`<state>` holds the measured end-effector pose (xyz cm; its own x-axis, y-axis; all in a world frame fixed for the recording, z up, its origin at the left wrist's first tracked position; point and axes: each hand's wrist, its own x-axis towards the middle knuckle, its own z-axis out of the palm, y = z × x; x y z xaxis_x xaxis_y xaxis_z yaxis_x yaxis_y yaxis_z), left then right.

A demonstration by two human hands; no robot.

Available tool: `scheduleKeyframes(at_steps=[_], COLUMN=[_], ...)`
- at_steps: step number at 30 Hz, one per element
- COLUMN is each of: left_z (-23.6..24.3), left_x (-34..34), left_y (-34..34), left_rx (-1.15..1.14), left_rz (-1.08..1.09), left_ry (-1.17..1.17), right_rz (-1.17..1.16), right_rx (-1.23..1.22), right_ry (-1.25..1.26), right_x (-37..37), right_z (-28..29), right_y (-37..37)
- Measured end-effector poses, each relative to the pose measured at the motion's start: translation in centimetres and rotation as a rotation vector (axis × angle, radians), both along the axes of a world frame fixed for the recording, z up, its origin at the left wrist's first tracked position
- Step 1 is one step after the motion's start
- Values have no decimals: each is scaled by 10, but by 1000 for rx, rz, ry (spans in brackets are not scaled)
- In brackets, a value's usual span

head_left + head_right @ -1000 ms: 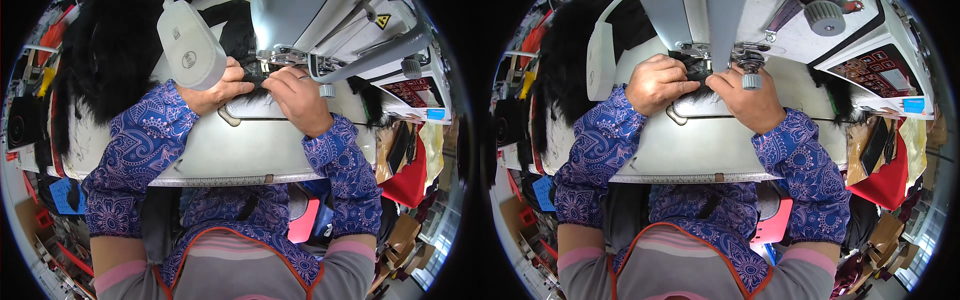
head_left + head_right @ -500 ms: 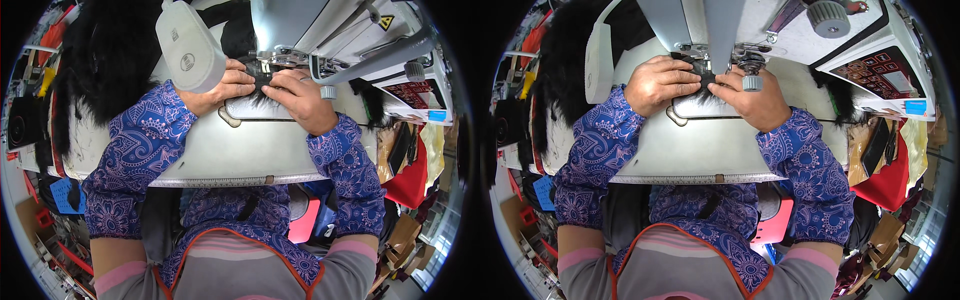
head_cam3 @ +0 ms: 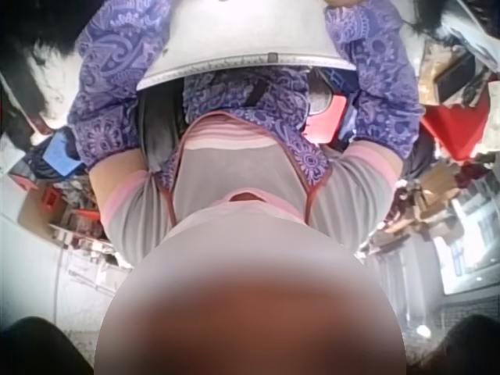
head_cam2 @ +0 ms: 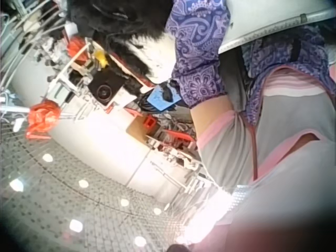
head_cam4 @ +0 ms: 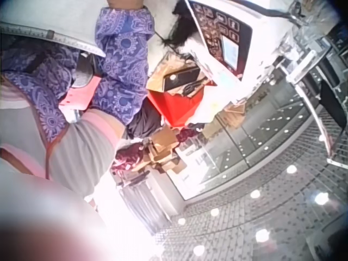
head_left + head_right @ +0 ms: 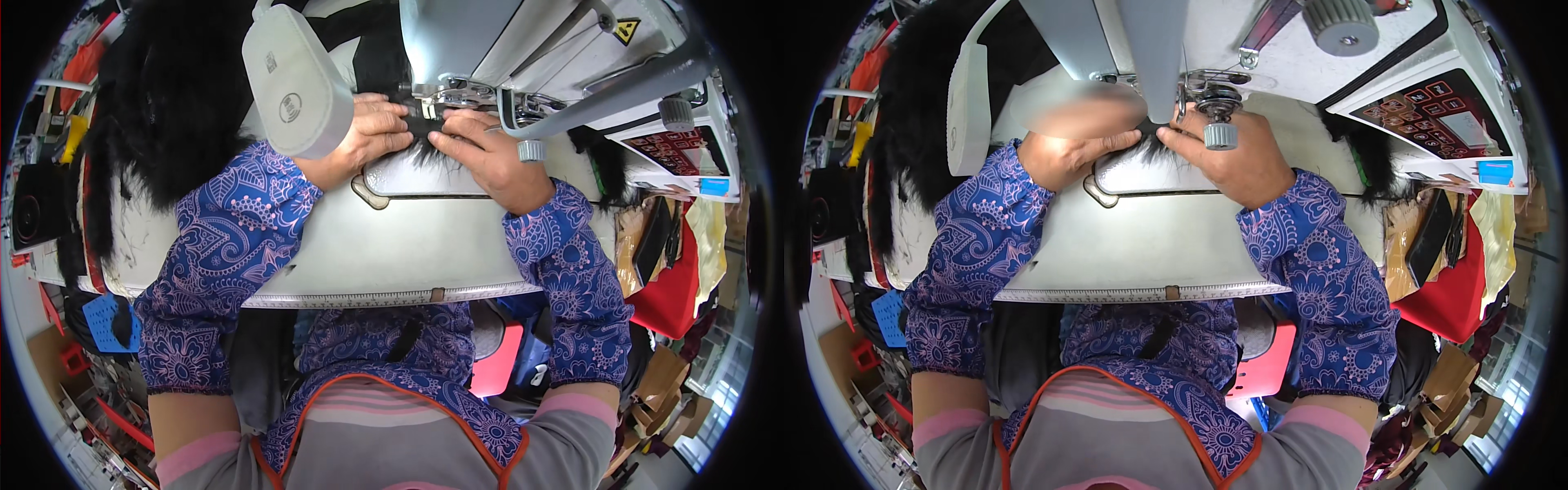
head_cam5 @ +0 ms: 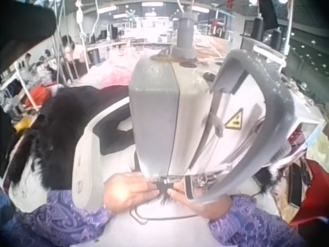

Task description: Sewing black fur trim onto fabric using a sewing machine and trimming with scissors.

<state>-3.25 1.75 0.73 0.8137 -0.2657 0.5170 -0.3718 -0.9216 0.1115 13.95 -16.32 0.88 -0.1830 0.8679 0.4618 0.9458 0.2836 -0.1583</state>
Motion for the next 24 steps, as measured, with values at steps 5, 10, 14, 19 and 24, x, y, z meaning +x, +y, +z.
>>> scheduleKeyframes(at_steps=[5,10,14,19,24], left_z=[9,1,6,11,12], left_x=[8,10,8,6,5], left_y=[2,2,-2,-12,-3], left_rx=[80,-52,-72,-136,-155], left_rz=[15,-33,0,190,140], left_ry=[-34,-16,21,101,185], right_rz=[-83,-82,-10,1,-2], right_rx=[-3,-9,59,79,52], right_ry=[115,124,77,58,59], right_x=[6,7,9,6,7], right_z=[-9,-6,-9,-4,-5], right_y=[4,8,7,8,8])
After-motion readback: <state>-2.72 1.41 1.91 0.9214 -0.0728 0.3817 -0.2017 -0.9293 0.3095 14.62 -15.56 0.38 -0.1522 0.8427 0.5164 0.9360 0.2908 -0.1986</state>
